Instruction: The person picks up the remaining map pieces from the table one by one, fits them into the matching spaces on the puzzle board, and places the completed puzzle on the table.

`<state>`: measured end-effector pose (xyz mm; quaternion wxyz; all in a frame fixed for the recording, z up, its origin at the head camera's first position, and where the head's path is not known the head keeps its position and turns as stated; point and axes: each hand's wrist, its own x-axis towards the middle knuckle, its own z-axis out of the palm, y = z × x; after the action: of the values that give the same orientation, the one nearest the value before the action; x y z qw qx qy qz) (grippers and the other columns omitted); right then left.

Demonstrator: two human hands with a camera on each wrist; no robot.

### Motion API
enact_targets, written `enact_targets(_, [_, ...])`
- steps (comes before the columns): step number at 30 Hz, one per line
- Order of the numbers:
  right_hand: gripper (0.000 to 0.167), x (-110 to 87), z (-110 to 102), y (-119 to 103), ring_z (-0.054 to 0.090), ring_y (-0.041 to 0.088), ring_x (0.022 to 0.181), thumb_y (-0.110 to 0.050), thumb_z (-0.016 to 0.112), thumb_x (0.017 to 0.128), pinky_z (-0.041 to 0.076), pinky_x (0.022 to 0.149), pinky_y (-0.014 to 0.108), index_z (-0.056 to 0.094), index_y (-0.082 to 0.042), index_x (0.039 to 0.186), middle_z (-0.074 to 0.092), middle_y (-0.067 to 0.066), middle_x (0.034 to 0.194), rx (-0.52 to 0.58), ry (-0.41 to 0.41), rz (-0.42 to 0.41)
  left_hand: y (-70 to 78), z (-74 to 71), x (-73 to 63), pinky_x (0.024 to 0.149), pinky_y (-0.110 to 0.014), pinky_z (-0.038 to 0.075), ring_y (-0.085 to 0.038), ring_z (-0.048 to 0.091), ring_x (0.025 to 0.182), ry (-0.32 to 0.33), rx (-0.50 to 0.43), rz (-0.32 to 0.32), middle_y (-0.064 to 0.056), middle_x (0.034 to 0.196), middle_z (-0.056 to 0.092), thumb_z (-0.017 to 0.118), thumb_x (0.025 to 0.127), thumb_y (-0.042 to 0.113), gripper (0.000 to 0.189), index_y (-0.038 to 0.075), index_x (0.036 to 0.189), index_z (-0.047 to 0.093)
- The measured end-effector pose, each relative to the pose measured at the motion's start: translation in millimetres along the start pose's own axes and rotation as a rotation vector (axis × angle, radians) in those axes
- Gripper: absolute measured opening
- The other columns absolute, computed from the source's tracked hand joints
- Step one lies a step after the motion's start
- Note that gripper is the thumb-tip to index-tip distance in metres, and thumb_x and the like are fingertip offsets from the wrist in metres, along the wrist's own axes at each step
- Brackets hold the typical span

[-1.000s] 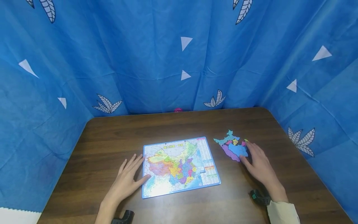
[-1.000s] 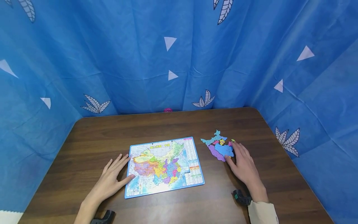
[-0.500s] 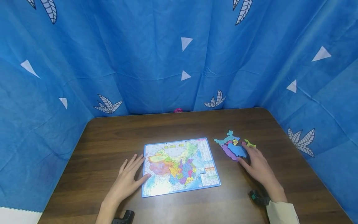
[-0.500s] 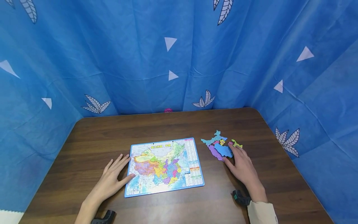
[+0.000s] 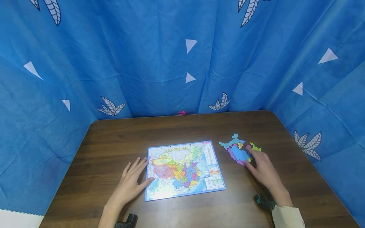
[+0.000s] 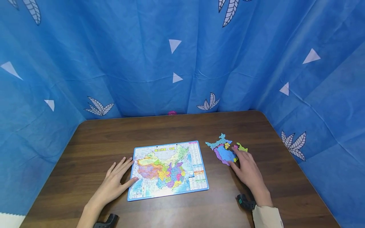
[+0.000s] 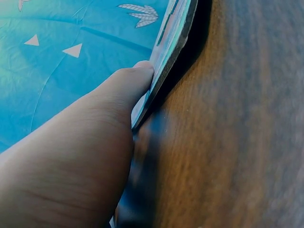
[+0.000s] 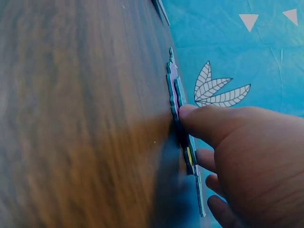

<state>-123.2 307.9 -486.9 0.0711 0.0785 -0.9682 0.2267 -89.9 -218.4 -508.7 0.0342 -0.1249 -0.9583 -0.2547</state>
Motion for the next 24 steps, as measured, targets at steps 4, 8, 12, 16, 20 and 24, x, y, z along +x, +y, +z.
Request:
enact_targets(4, [0.072, 0.8, -0.4, -2.0, 0.045, 0.05, 0.134, -0.022, 0.079, 0.092, 0.043, 0.105, 0.071, 0.046, -0.004, 0.153, 0.054, 0.028, 0.145, 0.009, -0.014, 0.001, 0.2, 0.0, -0.6, 0.124, -0.068, 0.012, -0.039, 0.031, 0.154, -0.003, -0.002, -0.006, -0.012, 0.162, 0.044, 0.073, 0.091, 0.056, 0.08, 0.013, 0.154, 0.049])
enact_targets(8, [0.069, 1.6, 0.9, -3.3, 0.048, 0.05, 0.13, -0.024, 0.079, 0.092, 0.045, 0.102, 0.072, 0.049, -0.003, 0.151, 0.056, 0.029, 0.142, 0.009, -0.015, -0.004, -0.2, 0.0, -0.8, 0.124, -0.067, 0.012, -0.039, 0.031, 0.154, -0.002, -0.003, 0.0, -0.012, 0.162, 0.044, 0.072, 0.091, 0.056, 0.079, 0.013, 0.154, 0.049])
enact_targets(12, [0.065, 2.3, 2.6, -1.7, 0.049, 0.05, 0.129, -0.028, 0.077, 0.094, 0.046, 0.101, 0.072, 0.051, -0.002, 0.149, 0.057, 0.028, 0.143, 0.014, -0.007, -0.016, -0.6, 0.5, -1.2, 0.123, -0.068, 0.013, -0.04, 0.033, 0.153, 0.014, 0.002, 0.015, -0.013, 0.161, 0.045, 0.073, 0.091, 0.055, 0.078, 0.013, 0.153, 0.05])
enact_targets(16, [0.055, 2.4, 3.3, 1.1, 0.049, 0.048, 0.129, -0.015, 0.069, 0.099, 0.045, 0.103, 0.071, 0.051, -0.002, 0.148, 0.058, 0.026, 0.143, 0.042, 0.009, -0.037, 0.1, 0.8, -1.6, 0.122, -0.068, 0.014, -0.041, 0.034, 0.152, 0.025, 0.004, 0.024, -0.013, 0.16, 0.046, 0.072, 0.092, 0.054, 0.077, 0.012, 0.153, 0.051])
enact_targets(20, [0.051, 2.4, 1.5, 1.1, 0.05, 0.048, 0.13, -0.001, 0.062, 0.097, 0.043, 0.105, 0.07, 0.052, 0.0, 0.147, 0.059, 0.026, 0.142, 0.047, 0.019, -0.059, 0.2, 0.6, -1.6, 0.123, -0.068, 0.014, -0.04, 0.033, 0.152, 0.02, 0.003, 0.022, -0.012, 0.16, 0.045, 0.071, 0.092, 0.055, 0.077, 0.013, 0.153, 0.051])
enact_targets(24, [0.055, 2.8, -0.6, -0.1, 0.05, 0.048, 0.13, 0.003, 0.065, 0.094, 0.043, 0.105, 0.07, 0.052, 0.0, 0.147, 0.059, 0.027, 0.142, 0.042, 0.007, -0.071, 0.1, -0.5, -1.7, 0.122, -0.069, 0.014, -0.04, 0.033, 0.152, 0.024, -0.001, 0.027, -0.013, 0.16, 0.045, 0.072, 0.093, 0.054, 0.076, 0.012, 0.153, 0.05])
